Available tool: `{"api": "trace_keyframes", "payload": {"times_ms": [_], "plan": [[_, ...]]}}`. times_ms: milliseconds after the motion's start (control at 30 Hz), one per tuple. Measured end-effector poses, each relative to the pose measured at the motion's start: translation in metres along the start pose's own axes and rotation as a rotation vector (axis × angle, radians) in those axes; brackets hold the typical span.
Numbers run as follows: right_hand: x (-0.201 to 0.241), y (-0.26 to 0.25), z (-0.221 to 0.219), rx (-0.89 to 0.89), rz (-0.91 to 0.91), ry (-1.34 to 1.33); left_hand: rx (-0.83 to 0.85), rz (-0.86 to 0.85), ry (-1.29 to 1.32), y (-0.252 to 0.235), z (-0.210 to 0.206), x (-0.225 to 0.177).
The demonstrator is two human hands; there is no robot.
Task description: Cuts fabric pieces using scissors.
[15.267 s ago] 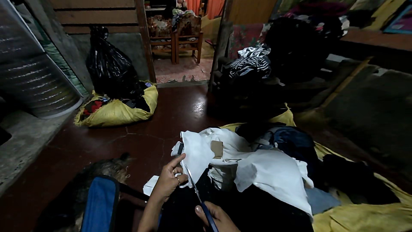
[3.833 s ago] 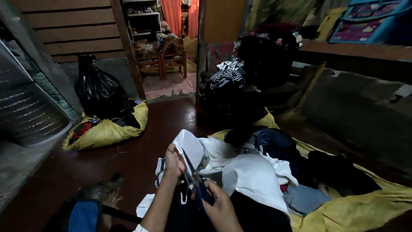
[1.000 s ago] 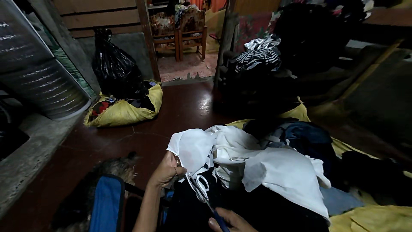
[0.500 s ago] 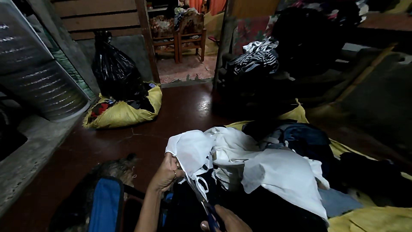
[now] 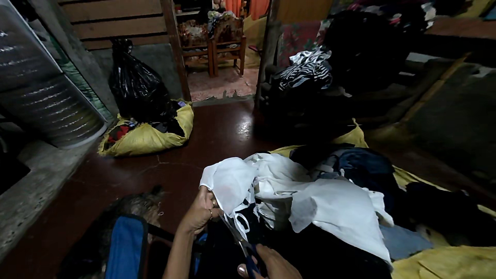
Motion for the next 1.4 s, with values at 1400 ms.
{"api": "trace_keyframes", "payload": {"times_ms": [1400], "plan": [[-0.001, -0.019, 0.006, -0.059, 0.04, -0.11, -0.052, 0.0, -0.062, 0.009, 0.006, 0.005]]}}
Point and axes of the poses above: each hand's wrist, its own y-axis away from the middle knuckle, its own z-axis out of the back of the hand, x = y × z, the point moved 10 cm from there along -y, towards the middle knuckle, and after that the axes turned 4 degrees about z, right-handed, at the moved point
